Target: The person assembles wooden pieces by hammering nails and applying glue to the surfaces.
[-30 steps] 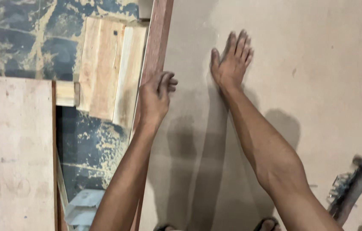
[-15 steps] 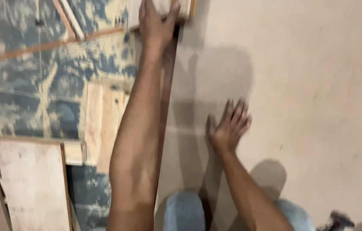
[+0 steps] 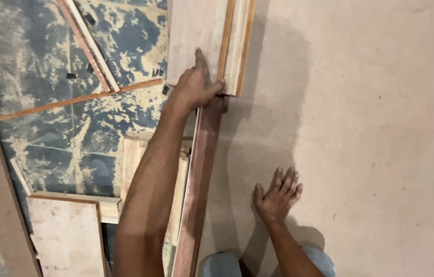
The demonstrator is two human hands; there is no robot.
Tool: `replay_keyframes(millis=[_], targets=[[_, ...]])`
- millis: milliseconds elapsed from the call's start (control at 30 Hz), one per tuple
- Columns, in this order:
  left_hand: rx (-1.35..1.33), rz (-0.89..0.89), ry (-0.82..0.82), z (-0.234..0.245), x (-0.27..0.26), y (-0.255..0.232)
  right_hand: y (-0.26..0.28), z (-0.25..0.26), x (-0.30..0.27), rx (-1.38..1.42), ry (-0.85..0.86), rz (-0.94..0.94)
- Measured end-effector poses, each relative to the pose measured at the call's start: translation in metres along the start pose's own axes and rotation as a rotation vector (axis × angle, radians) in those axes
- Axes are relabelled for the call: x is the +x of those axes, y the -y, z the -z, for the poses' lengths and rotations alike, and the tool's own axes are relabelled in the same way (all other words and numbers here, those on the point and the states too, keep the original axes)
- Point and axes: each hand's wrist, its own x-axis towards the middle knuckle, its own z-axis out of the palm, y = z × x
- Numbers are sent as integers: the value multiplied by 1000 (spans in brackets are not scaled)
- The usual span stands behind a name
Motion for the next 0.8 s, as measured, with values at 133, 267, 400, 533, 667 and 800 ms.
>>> replay_keyframes(millis=[133,267,400,533,667,800], targets=[[-36,-73,-115,-7,-7,8,0,2,-5,11,-12,10],[142,-96,-198,3,-21,-6,-4,0,-4,14,-11,20],[44,160,-124,15,-37,-20,-7,0,-7,8,-30,31],[13,141,-468,38,-39,34,-2,0,-4,12,-58,39],[-141,257,-554,62,-28,100,-2,4,-3,9,-71,62],[-156,22,-683,72,-31,121,1,5,-2,11,-68,44]])
